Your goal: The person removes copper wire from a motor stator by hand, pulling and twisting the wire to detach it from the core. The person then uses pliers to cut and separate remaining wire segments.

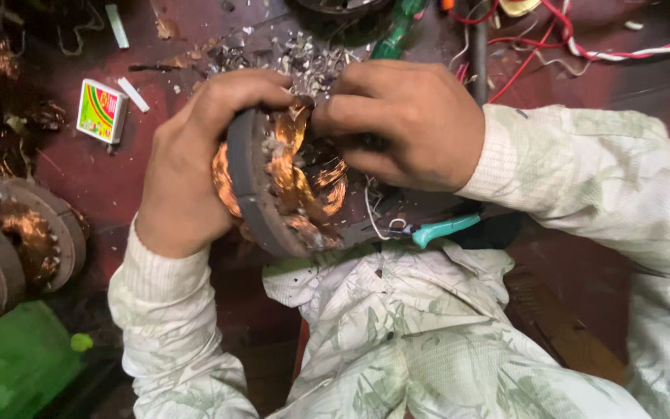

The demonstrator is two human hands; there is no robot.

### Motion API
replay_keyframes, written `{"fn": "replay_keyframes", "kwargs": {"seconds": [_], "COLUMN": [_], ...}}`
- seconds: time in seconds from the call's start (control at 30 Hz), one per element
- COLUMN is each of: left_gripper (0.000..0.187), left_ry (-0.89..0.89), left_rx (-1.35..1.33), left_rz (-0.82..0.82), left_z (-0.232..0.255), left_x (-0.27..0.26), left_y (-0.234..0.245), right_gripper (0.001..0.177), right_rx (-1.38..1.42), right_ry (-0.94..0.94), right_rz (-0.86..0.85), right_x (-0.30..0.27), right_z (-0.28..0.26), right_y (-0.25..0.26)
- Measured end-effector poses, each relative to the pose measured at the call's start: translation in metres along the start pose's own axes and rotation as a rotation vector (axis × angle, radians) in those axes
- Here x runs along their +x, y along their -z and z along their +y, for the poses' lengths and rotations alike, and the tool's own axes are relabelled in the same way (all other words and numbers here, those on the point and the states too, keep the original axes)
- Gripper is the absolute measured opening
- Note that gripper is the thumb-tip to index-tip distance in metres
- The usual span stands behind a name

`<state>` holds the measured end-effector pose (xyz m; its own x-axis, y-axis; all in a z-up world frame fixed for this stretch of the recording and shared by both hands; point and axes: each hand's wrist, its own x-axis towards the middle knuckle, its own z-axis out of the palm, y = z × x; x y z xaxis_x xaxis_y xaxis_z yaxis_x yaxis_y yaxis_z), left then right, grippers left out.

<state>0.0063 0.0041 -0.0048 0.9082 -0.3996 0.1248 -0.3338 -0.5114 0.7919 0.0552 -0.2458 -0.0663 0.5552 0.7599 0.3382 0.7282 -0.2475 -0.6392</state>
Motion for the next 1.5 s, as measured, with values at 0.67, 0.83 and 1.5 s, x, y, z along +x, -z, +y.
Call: {"fn": "replay_keyframes", "kwargs": {"seconds": [0.67,0.83,1.5], "left_gripper": [0.045,0.046,0.063], "left_ry": [0.156,0.178,0.180], "left_rx": [-0.052,-0.067,-0.167], "left_rz": [0.038,0.026,-0.020], "left_z": [-0.020,-0.021,-0.026], "left_x": [-0.009,-0.013,-0.011], "left_y": [-0.011,-0.013,-0.019], "right_gripper": [0.023,0.023,0.033], "right_rx": [-0.166,-0.092,-0.088], "right_ry": [0.120,0.042,0.212], "right_rz": [0.055,0.052,0.081], "right_x": [0.013,0.010,0.001], "right_z": [-0.002,-0.006,0.008], "right_y": [-0.009,-0.013,-0.021]}}
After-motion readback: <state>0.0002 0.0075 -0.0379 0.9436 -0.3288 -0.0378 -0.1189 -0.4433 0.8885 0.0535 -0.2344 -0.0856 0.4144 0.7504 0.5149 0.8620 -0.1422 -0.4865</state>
